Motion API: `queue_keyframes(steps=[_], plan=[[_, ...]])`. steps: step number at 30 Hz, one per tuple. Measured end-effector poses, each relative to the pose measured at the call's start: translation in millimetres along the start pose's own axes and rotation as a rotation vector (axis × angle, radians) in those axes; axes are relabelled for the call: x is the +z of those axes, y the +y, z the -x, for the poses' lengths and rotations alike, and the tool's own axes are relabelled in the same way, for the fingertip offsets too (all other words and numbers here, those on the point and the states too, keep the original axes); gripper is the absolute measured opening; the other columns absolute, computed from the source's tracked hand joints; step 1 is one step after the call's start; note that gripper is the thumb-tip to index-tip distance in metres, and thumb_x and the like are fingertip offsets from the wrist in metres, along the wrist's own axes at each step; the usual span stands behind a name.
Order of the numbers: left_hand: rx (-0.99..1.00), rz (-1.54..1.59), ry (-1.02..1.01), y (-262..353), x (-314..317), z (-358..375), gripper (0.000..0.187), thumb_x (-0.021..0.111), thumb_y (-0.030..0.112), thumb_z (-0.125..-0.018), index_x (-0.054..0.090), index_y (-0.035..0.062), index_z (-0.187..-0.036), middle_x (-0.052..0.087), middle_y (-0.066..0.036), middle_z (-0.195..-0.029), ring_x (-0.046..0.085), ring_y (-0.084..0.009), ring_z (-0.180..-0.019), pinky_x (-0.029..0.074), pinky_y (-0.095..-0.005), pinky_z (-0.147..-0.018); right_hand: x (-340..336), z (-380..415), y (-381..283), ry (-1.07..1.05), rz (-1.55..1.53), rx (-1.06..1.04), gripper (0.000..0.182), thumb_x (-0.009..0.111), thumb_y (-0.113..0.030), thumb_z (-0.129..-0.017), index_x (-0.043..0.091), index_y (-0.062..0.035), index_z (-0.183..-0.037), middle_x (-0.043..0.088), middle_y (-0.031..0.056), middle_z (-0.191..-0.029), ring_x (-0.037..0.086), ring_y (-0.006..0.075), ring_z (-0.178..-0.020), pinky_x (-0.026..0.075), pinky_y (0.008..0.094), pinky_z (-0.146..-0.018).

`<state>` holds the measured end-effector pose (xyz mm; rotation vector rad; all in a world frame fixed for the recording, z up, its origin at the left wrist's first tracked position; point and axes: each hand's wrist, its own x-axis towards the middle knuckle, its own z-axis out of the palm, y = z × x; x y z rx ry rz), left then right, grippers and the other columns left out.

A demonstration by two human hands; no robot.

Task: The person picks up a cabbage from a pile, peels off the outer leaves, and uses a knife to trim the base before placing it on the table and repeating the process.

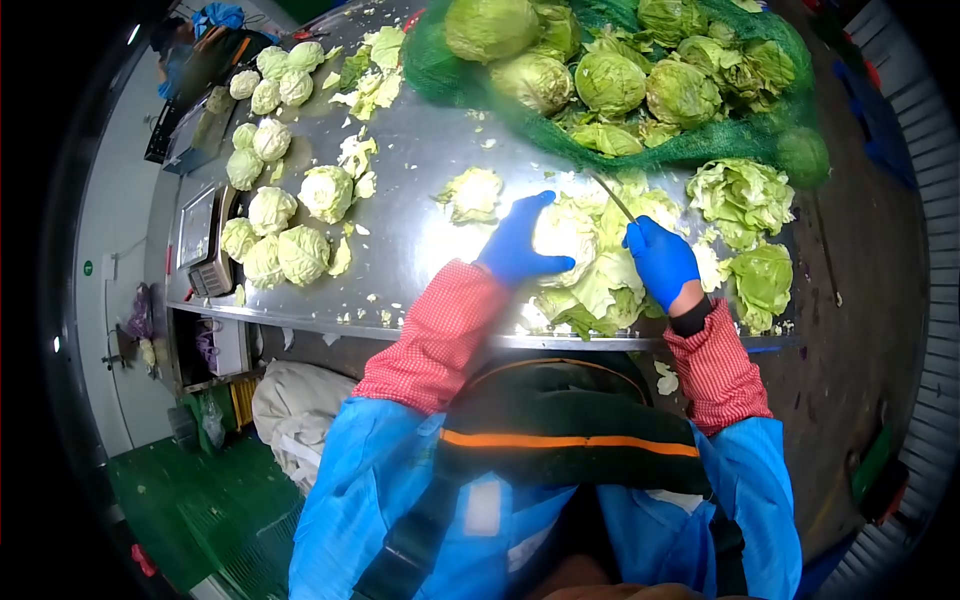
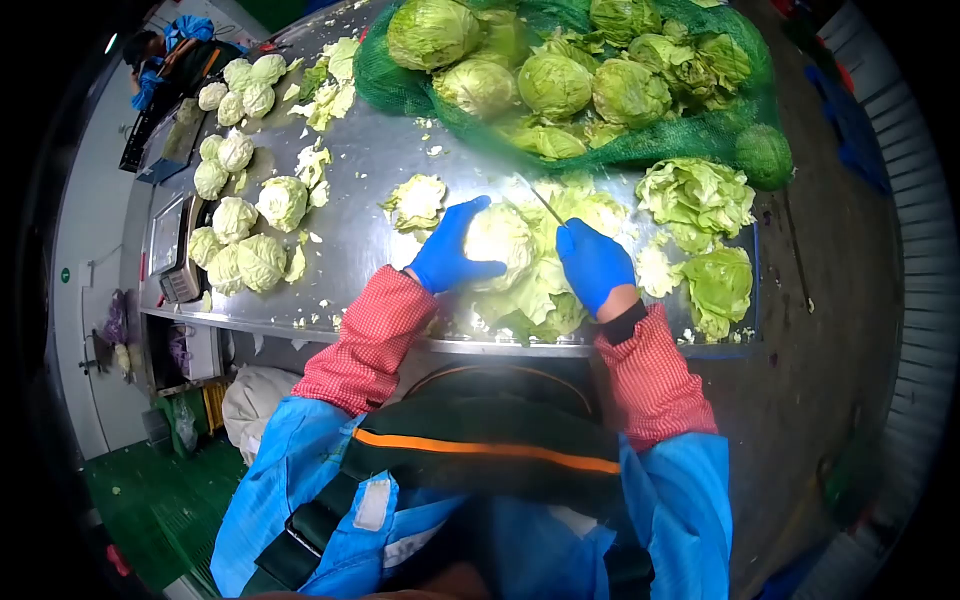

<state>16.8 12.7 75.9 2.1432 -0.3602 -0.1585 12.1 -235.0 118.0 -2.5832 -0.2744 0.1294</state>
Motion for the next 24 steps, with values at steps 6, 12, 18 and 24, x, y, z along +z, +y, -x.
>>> queue_keyframes(steps=[6,12,18,24], plan=[[0.088,0.011,0.003,-7,2,17,0.102,0.085,0.036,-0.059,0.035,0.0043,-0.141,0.038,-0.019,-0.140,0.039,-0.0339,-0.129,0.031,-0.0424,-0.108,43,-26,-37,0.079,-0.027,-0.105,0.037,0.059,-0.040,-0.085,0.057,-0.0085,-0.103,0.065,0.0175,-0.093,0.063,0.0378,-0.084,0.050,0.0442,-0.073],[0.109,0.048,0.063,-18,3,48,0.103,0.087,0.035,-0.058,0.035,0.0037,-0.140,0.037,-0.018,-0.141,0.037,-0.0322,-0.131,0.031,-0.0417,-0.108,77,-66,13,-0.039,0.085,0.049,0.026,0.057,-0.032,-0.085,0.055,-0.0075,-0.095,0.064,0.0201,-0.085,0.062,0.0401,-0.080,0.048,0.0472,-0.070],[-0.078,-0.128,0.068,24,-8,46,0.100,0.086,0.035,-0.060,0.036,0.0028,-0.139,0.042,-0.019,-0.137,0.042,-0.0315,-0.127,0.035,-0.0410,-0.106,92,-44,10,-0.057,-0.242,0.175,0.057,0.059,-0.049,-0.085,0.051,-0.0042,-0.119,0.061,0.0226,-0.111,0.059,0.0386,-0.102,0.047,0.0423,-0.087],[-0.238,0.114,0.015,0,-7,17,0.083,0.083,0.034,-0.066,0.045,0.0094,-0.136,0.050,-0.014,-0.131,0.048,-0.0256,-0.123,0.038,-0.0366,-0.104,75,-6,-2,-0.120,-0.462,0.150,0.076,0.064,-0.045,-0.084,0.035,-0.0020,-0.140,0.048,0.0187,-0.137,0.051,0.0309,-0.122,0.041,0.0345,-0.099]])
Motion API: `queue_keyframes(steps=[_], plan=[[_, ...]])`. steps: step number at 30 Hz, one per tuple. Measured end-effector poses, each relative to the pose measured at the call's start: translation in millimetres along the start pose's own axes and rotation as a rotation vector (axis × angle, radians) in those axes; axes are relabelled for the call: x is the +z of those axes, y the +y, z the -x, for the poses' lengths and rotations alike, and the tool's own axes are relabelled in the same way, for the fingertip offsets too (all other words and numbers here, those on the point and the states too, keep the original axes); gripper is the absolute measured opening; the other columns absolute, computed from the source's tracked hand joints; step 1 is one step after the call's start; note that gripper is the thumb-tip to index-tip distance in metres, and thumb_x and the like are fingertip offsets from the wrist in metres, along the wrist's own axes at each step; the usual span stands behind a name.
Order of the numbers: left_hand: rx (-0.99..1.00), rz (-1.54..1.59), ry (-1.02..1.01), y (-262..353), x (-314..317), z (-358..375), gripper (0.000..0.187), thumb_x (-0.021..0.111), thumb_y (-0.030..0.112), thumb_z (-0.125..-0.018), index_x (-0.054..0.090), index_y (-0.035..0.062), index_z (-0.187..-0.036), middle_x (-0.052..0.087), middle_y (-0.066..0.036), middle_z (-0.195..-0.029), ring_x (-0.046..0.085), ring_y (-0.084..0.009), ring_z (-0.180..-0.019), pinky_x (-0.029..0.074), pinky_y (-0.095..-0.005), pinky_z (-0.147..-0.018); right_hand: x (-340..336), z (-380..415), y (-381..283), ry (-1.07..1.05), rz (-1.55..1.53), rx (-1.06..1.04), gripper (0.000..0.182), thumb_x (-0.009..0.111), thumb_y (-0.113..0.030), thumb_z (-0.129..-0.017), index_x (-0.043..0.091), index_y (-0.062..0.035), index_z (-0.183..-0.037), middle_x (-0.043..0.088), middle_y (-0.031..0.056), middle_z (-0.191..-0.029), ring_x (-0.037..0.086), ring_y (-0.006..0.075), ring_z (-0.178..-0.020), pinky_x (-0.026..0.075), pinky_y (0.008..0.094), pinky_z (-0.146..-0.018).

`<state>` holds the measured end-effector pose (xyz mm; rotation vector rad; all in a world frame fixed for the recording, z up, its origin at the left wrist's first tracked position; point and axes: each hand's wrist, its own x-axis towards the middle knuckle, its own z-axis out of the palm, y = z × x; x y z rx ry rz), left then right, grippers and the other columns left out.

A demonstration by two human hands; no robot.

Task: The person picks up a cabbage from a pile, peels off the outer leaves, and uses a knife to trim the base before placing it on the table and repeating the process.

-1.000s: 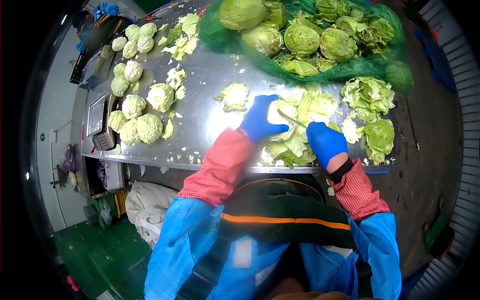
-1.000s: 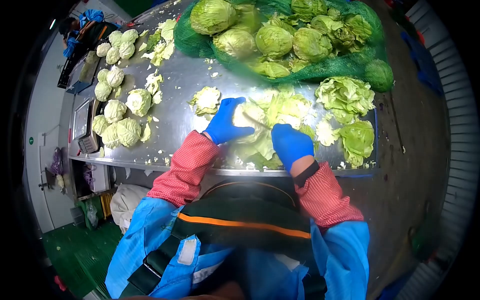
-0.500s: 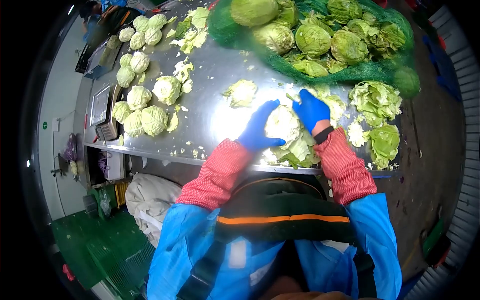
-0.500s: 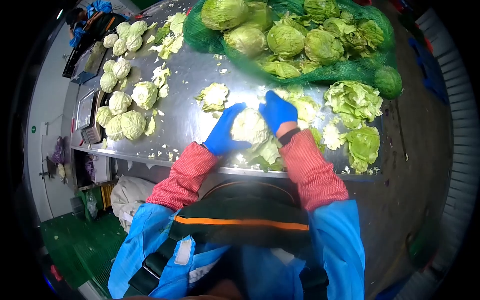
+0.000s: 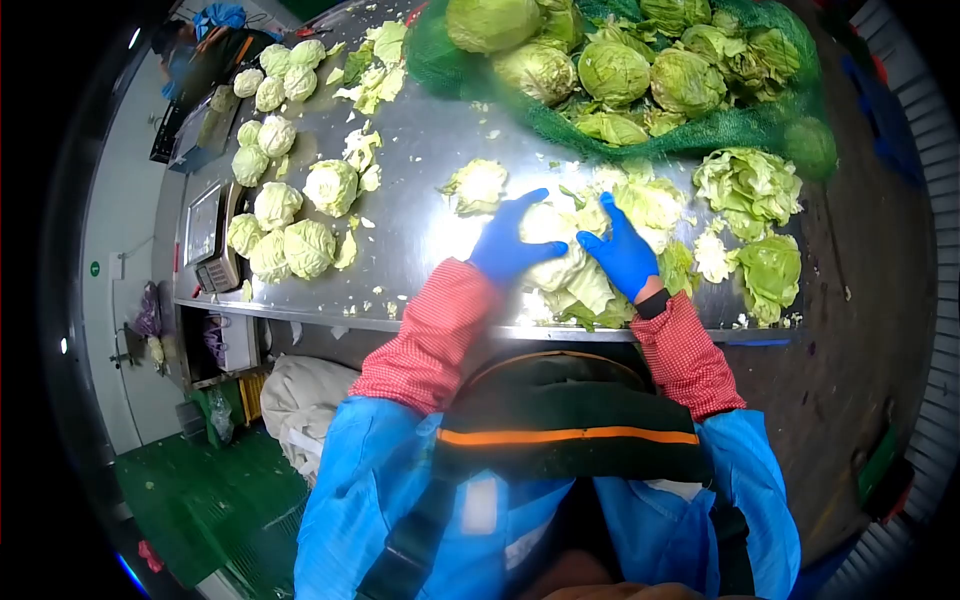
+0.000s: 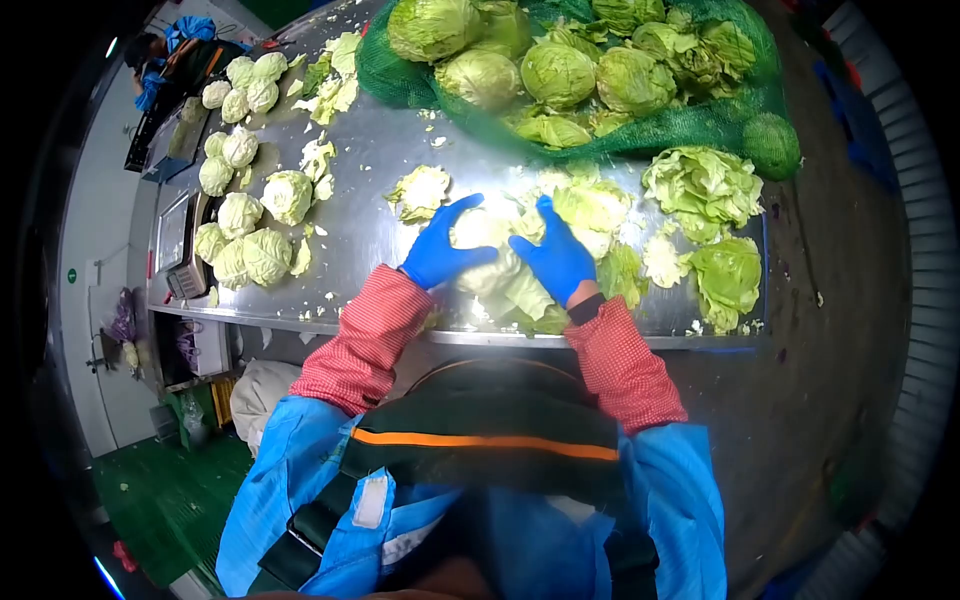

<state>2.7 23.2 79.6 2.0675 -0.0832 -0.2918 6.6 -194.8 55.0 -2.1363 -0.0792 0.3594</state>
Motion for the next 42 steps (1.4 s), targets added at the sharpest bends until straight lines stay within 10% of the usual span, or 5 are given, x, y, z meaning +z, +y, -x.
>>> queue_keyframes(steps=[12,23,29,37,42], plan=[[0.041,0.391,0.080,-47,9,-13,0.059,0.070,0.026,-0.083,0.047,0.0071,-0.134,0.050,-0.015,-0.131,0.048,-0.0231,-0.120,0.040,-0.0341,-0.102,6,-39,36,0.056,0.100,0.105,0.054,0.058,-0.040,-0.088,0.046,-0.0178,-0.136,0.066,0.0175,-0.098,0.064,0.0326,-0.084,0.049,0.0395,-0.078],[0.217,-0.554,-0.029,29,17,-29,0.060,0.072,0.053,-0.069,0.067,0.0108,-0.112,0.065,-0.022,-0.107,0.063,-0.0353,-0.099,0.049,-0.0397,-0.087,17,-4,25,-0.236,-0.515,0.102,0.059,0.055,-0.032,-0.091,0.036,-0.0164,-0.144,0.056,0.0059,-0.077,0.051,0.0125,-0.054,0.046,0.0267,-0.051],[0.075,-0.270,-0.238,18,-9,-37,0.065,0.075,0.047,-0.072,0.061,0.0085,-0.122,0.060,-0.021,-0.119,0.058,-0.0304,-0.112,0.045,-0.0371,-0.096,19,-3,14,-0.168,-0.254,0.115,0.065,0.058,-0.045,-0.088,0.037,-0.0162,-0.143,0.063,0.0149,-0.101,0.061,0.0264,-0.092,0.047,0.0345,-0.084],[0.011,0.167,-0.193,-36,-30,-33,0.053,0.068,0.031,-0.085,0.053,0.0079,-0.130,0.056,-0.012,-0.126,0.053,-0.0202,-0.116,0.043,-0.0338,-0.099,49,-15,22,-0.057,0.159,0.035,0.043,0.056,-0.036,-0.087,0.054,-0.0147,-0.124,0.065,0.0187,-0.104,0.063,0.0356,-0.092,0.048,0.0395,-0.082],[-0.532,1.179,-0.173,-4,-27,-4,0.062,0.053,0.058,-0.086,0.052,0.0153,-0.132,0.053,-0.014,-0.128,0.050,-0.0315,-0.119,0.039,-0.0475,-0.100,20,-40,26,0.130,-0.136,-0.030,0.043,0.055,-0.044,-0.091,0.055,-0.0120,-0.121,0.067,0.0152,-0.096,0.065,0.0349,-0.085,0.050,0.0404,-0.076]])
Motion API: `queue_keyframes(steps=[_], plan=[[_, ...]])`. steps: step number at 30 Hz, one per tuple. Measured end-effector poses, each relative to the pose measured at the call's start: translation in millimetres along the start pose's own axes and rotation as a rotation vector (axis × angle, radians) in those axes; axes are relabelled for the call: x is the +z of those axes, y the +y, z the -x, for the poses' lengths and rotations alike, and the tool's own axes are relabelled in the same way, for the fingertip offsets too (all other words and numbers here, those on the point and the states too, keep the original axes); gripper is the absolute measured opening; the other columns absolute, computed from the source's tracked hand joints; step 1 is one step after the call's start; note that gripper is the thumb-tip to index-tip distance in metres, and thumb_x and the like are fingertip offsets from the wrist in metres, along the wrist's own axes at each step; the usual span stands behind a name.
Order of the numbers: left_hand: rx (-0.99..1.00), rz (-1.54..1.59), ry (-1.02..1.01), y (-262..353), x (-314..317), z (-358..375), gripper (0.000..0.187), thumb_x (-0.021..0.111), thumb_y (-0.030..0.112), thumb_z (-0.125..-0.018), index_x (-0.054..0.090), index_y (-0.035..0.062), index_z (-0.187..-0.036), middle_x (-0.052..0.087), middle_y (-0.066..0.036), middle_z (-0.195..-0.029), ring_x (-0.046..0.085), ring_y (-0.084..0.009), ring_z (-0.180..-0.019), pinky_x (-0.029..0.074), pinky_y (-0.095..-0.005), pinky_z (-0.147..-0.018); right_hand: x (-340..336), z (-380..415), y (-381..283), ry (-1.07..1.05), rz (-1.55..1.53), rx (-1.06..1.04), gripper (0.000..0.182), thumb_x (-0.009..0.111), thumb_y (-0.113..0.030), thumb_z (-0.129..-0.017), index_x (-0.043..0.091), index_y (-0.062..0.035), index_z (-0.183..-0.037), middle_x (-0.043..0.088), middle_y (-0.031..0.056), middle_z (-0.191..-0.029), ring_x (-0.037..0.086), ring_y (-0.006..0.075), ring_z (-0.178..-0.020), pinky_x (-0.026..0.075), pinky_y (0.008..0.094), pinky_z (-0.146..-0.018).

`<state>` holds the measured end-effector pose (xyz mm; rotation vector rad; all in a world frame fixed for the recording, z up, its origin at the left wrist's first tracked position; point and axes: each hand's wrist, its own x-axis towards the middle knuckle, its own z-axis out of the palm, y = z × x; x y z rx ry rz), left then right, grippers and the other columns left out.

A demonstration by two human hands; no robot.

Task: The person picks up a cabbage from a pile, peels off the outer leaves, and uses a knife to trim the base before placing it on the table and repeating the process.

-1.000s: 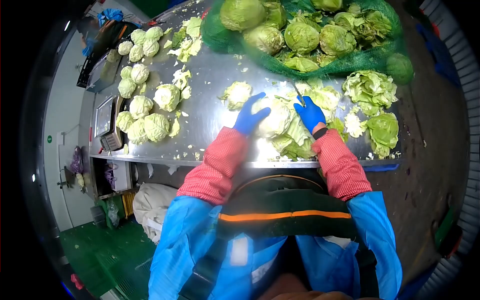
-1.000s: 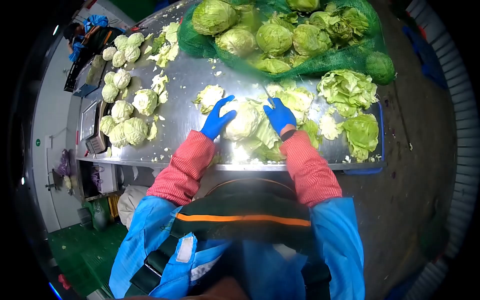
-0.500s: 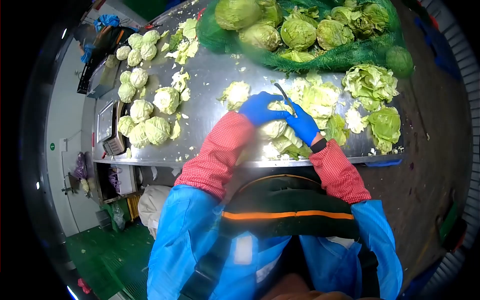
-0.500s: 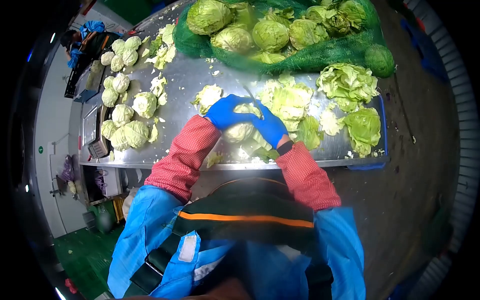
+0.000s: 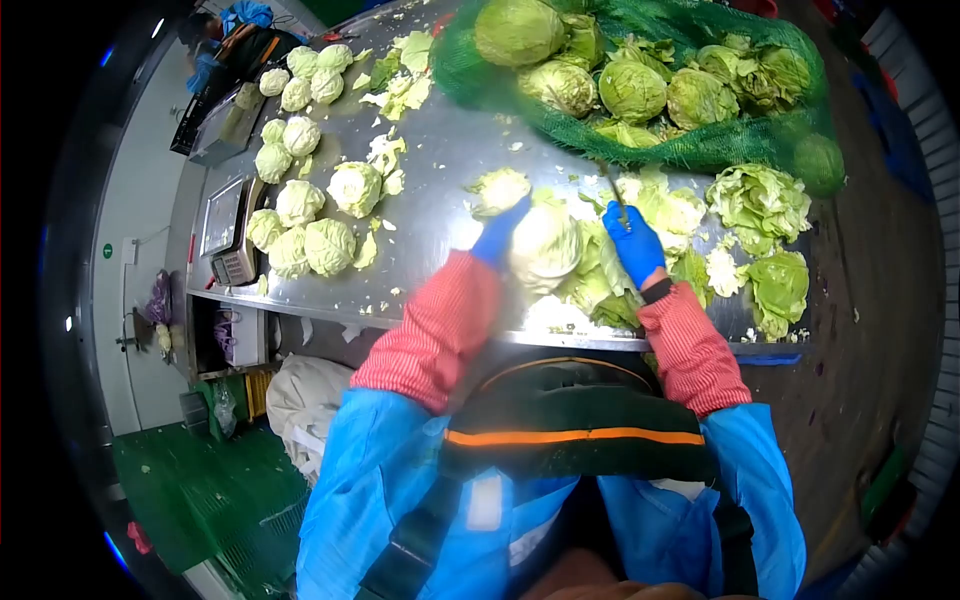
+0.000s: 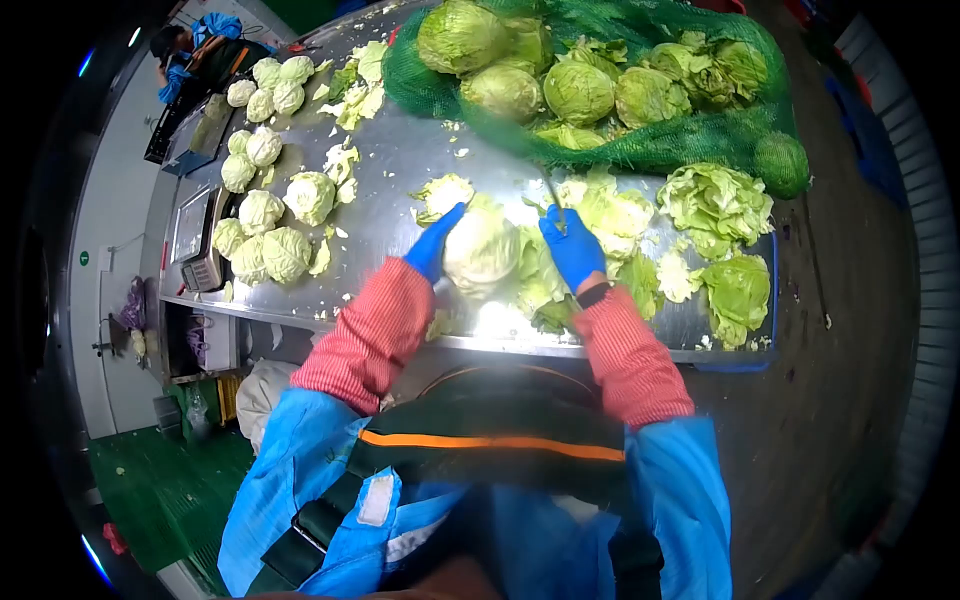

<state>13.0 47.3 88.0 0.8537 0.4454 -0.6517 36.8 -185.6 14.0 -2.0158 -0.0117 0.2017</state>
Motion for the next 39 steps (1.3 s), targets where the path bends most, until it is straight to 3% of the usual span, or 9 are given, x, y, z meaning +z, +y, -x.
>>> queue_keyframes(steps=[2,6,11,14,17,18,26,36,39], plan=[[-0.219,0.759,-0.363,-23,0,-1,0.072,0.036,0.070,-0.087,0.048,0.0173,-0.134,0.051,-0.013,-0.130,0.052,-0.0374,-0.114,0.040,-0.0584,-0.095,-32,23,-55,-0.116,-0.047,0.021,0.055,0.056,-0.047,-0.091,0.049,-0.0076,-0.128,0.065,0.0160,-0.112,0.064,0.0320,-0.098,0.049,0.0367,-0.083],[-0.195,0.345,-0.034,-70,-16,-19,0.078,0.051,0.059,-0.089,0.030,0.0072,-0.143,0.042,-0.020,-0.139,0.044,-0.0349,-0.125,0.037,-0.0448,-0.105,-24,44,-54,-0.107,0.397,-0.126,0.080,0.059,-0.058,-0.083,0.039,-0.0042,-0.139,0.054,0.0188,-0.130,0.059,0.0312,-0.109,0.044,0.0347,-0.094],[0.712,-0.792,0.305,-43,59,16,0.095,0.077,0.035,-0.075,0.022,-0.0009,-0.144,0.037,-0.025,-0.139,0.040,-0.0369,-0.127,0.032,-0.0441,-0.108,-50,41,-56,-0.248,0.207,0.066,0.079,0.060,-0.057,-0.082,0.041,-0.0044,-0.138,0.052,0.0179,-0.133,0.056,0.0331,-0.114,0.043,0.0367,-0.095],[1.004,-1.477,0.223,-53,35,-13,0.115,0.084,0.041,-0.060,0.019,-0.0010,-0.145,0.035,-0.028,-0.137,0.042,-0.0406,-0.124,0.034,-0.0446,-0.105,-43,30,-41,-0.150,0.222,0.025,0.069,0.057,-0.053,-0.085,0.045,-0.0070,-0.136,0.054,0.0185,-0.130,0.058,0.0333,-0.110,0.043,0.0378,-0.096],[0.897,-1.497,0.292,-50,39,-23,0.118,0.083,0.046,-0.059,0.018,-0.0013,-0.145,0.037,-0.030,-0.135,0.042,-0.0434,-0.122,0.037,-0.0466,-0.102,-44,33,-44,-0.007,0.280,-0.049,0.052,0.052,-0.046,-0.091,0.053,-0.0075,-0.125,0.059,0.0201,-0.121,0.059,0.0360,-0.106,0.045,0.0410,-0.092],[0.850,-1.507,0.330,-49,42,-27,0.118,0.083,0.047,-0.059,0.018,-0.0016,-0.145,0.038,-0.030,-0.134,0.043,-0.0436,-0.121,0.039,-0.0468,-0.100,-47,39,-46,0.065,0.406,-0.131,0.032,0.050,-0.032,-0.094,0.057,-0.0079,-0.114,0.063,0.0171,-0.107,0.062,0.0369,-0.091,0.050,0.0420,-0.077],[0.536,-1.633,0.511,-28,83,-46,0.122,0.081,0.055,-0.055,0.021,-0.0042,-0.143,0.044,-0.027,-0.125,0.048,-0.0403,-0.112,0.043,-0.0445,-0.093,-36,66,-36,0.192,0.855,-0.258,0.005,0.053,-0.011,-0.083,0.057,-0.0090,-0.086,0.061,0.0120,-0.076,0.064,0.0286,-0.063,0.052,0.0389,-0.052],[0.282,-1.665,0.646,-22,99,-64,0.128,0.077,0.064,-0.055,0.015,-0.0023,-0.146,0.042,-0.025,-0.128,0.046,-0.0394,-0.113,0.041,-0.0485,-0.094,-53,15,-53,0.002,0.836,-0.098,0.010,0.051,-0.013,-0.085,0.057,-0.0053,-0.088,0.065,0.0176,-0.082,0.065,0.0352,-0.076,0.052,0.0442,-0.064],[0.546,-1.863,0.674,-41,90,-66,0.123,0.074,0.067,-0.056,0.023,-0.0042,-0.142,0.049,-0.029,-0.120,0.054,-0.0388,-0.105,0.048,-0.0461,-0.084,-68,0,-40,-0.028,0.856,-0.126,0.014,0.050,-0.016,-0.085,0.058,-0.0043,-0.089,0.066,0.0201,-0.083,0.065,0.0366,-0.076,0.052,0.0456,-0.066]])
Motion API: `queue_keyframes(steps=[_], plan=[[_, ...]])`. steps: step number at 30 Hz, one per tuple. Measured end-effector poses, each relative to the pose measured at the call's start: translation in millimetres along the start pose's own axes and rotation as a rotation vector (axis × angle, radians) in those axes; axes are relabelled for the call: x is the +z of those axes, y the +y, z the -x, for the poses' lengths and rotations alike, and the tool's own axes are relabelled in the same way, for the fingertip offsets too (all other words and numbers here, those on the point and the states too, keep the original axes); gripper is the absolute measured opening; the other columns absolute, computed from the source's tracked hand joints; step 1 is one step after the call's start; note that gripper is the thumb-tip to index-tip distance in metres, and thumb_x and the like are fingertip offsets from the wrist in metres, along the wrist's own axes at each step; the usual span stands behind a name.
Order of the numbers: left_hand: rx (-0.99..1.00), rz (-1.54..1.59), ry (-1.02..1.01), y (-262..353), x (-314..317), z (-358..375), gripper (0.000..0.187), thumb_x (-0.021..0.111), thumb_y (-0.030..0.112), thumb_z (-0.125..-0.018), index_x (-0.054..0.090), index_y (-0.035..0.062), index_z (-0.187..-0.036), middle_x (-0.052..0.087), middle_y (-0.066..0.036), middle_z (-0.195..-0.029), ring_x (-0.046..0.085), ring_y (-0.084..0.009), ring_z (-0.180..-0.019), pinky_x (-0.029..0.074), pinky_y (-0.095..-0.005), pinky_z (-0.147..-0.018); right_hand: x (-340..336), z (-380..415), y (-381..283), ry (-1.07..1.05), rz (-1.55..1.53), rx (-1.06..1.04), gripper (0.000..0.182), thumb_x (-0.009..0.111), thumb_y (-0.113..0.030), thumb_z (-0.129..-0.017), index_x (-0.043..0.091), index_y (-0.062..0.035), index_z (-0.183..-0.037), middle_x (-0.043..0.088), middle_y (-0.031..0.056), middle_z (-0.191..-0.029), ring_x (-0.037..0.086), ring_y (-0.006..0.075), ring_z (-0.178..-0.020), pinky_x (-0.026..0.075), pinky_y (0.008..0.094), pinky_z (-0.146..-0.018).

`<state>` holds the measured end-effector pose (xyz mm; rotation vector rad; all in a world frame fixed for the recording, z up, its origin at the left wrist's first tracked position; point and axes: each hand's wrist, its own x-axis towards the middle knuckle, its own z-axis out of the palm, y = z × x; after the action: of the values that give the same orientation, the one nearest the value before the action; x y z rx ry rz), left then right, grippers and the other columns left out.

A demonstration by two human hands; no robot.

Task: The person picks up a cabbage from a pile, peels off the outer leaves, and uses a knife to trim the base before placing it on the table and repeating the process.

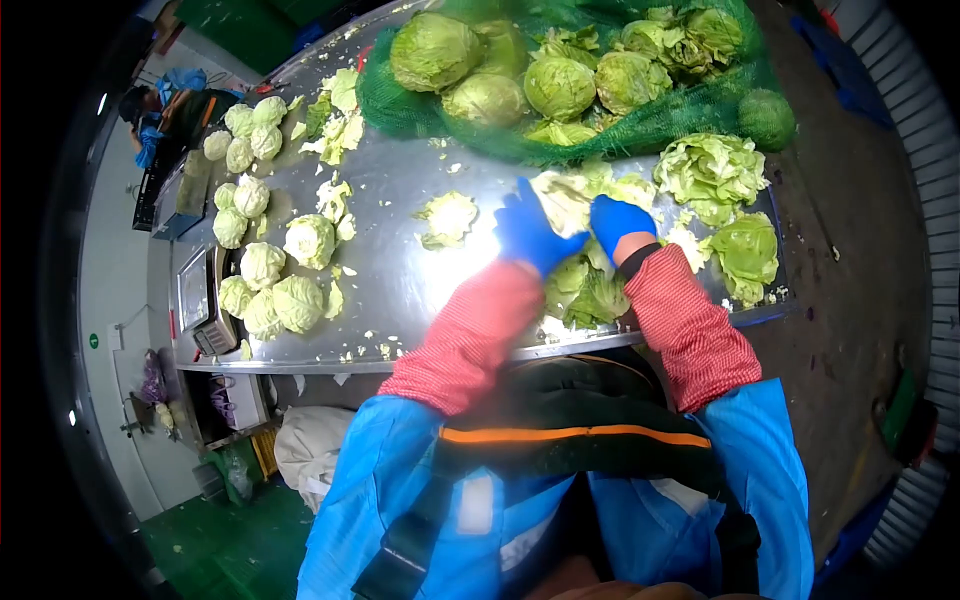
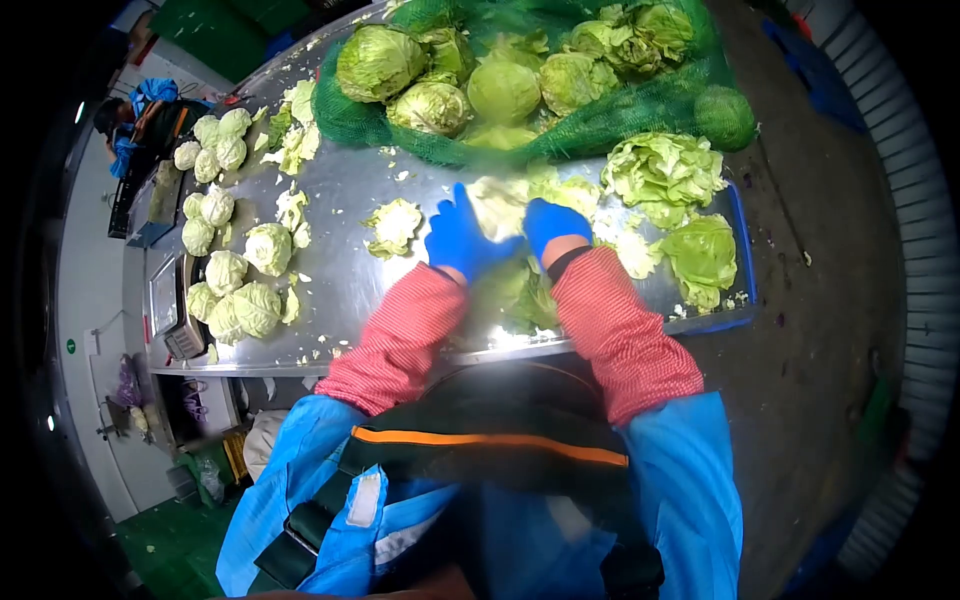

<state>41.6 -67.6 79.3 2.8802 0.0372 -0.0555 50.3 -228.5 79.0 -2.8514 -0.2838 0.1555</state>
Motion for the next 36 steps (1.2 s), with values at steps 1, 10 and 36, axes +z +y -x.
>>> queue_keyframes(steps=[1,10,36], plan=[[0.040,0.039,-0.023,2,-8,7,0.121,0.073,0.065,-0.058,0.021,-0.0017,-0.144,0.047,-0.028,-0.122,0.053,-0.0389,-0.105,0.047,-0.0475,-0.084,6,-10,13,-0.015,0.007,0.110,0.017,0.053,-0.018,-0.086,0.062,-0.0052,-0.094,0.067,0.0195,-0.088,0.066,0.0349,-0.082,0.052,0.0443,-0.072],[0.310,0.405,0.116,-51,5,18,0.116,0.082,0.047,-0.059,0.020,-0.0009,-0.144,0.042,-0.028,-0.129,0.045,-0.0419,-0.117,0.039,-0.0471,-0.099,-2,-5,-13,0.088,-0.293,0.135,0.066,0.058,-0.050,-0.084,0.046,-0.0023,-0.128,0.062,0.0235,-0.112,0.061,0.0386,-0.100,0.048,0.0446,-0.085],[0.207,0.965,0.105,-64,1,67,0.122,0.086,0.032,-0.055,0.013,0.0003,-0.148,0.037,-0.020,-0.137,0.040,-0.0300,-0.124,0.033,-0.0398,-0.105,32,-29,-18,0.094,-0.202,-0.163,0.020,0.057,-0.022,-0.083,0.055,-0.0116,-0.100,0.065,0.0141,-0.089,0.063,0.0367,-0.076,0.050,0.0449,-0.066]])
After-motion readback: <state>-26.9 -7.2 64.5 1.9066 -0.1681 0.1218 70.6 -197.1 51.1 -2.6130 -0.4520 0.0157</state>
